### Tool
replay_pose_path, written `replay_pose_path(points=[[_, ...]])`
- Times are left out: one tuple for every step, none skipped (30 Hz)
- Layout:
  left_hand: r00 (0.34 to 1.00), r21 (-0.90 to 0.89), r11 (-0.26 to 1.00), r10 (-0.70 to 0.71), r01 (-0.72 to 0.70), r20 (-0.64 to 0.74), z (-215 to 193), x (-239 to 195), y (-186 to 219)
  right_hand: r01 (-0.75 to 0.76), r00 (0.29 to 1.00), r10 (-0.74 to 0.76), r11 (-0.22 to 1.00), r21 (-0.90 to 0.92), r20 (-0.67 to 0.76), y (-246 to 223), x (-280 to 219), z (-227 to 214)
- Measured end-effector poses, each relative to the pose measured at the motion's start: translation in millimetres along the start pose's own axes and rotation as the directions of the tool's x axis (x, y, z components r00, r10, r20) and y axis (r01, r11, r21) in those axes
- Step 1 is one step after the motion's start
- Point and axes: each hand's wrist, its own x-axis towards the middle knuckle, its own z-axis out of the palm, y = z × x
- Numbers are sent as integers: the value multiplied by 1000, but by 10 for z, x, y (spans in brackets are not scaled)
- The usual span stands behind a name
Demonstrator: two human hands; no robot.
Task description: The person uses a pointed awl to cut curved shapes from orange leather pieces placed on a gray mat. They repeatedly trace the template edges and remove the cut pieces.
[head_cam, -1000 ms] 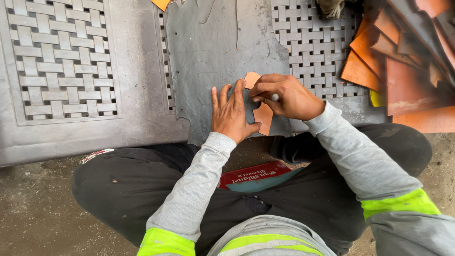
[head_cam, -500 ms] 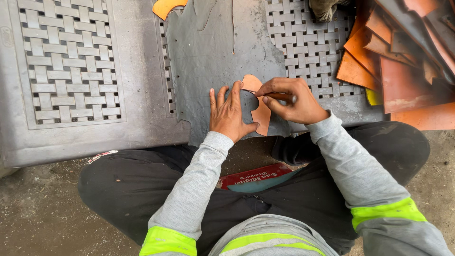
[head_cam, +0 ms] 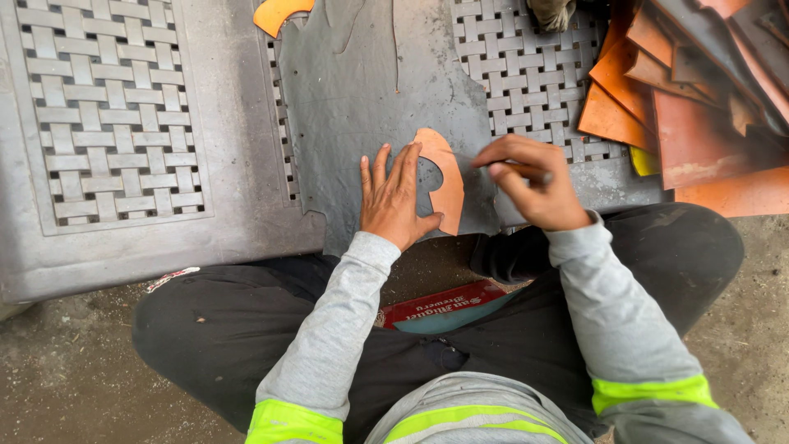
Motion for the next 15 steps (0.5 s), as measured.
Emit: replay_pose_path(points=[[998, 20, 999, 44, -43, -43, 7, -22, 15, 12, 998, -10, 1000, 25, -60, 8, -62, -62], [992, 41, 995, 89, -86, -86, 22, -47, 38, 25, 993, -19, 998, 49, -121, 24, -120, -122], [984, 35, 993, 114, -110, -136, 50, -78, 79, 39, 983, -25, 997, 73, -182, 47, -165, -161], [973, 29, 991, 137, -134, -185, 93, -118, 144, 4, 976, 19, 995, 102, -217, 75, -187, -183], [958, 28, 987, 159, -157, -237, 129, -156, 202, -26, 967, 59, 991, 134, -250, 103, -176, -198], [966, 55, 985, 170, -162, -195, 170, -203, 268, -54, 955, 100, 984, 167, -280, 119, -165, -218], [971, 81, 982, 182, -171, -152, 222, -246, 341, -56, 953, 104, 984, 172, -286, 130, -152, -231], [975, 106, 978, 193, -182, -109, 265, -270, 387, -58, 950, 109, 983, 176, -292, 139, -128, -224], [983, 114, 981, 164, -154, -78, 304, -275, 414, -60, 949, 112, 982, 179, -296, 141, -111, -221], [990, 123, 984, 134, -127, -48, 340, -281, 436, -39, 954, 63, 995, 89, -294, 132, -111, -230], [995, 134, 986, 102, -99, -18, 367, -288, 449, -16, 958, 15, 1000, -2, -287, 121, -114, -239], [996, 138, 986, 93, -91, -14, 366, -302, 427, 7, 961, -32, 996, -93, -276, 115, -119, -229], [996, 141, 987, 85, -82, -14, 334, -312, 368, 45, 943, -89, 989, -142, -321, 116, -120, -202], [997, 143, 987, 77, -74, -14, 283, -325, 290, 82, 920, -148, 978, -193, -362, 125, -123, -162], [1000, 161, 987, 18, -15, -18, 204, -329, 175, 116, 894, -208, 963, -245, -396, 141, -132, -135]])
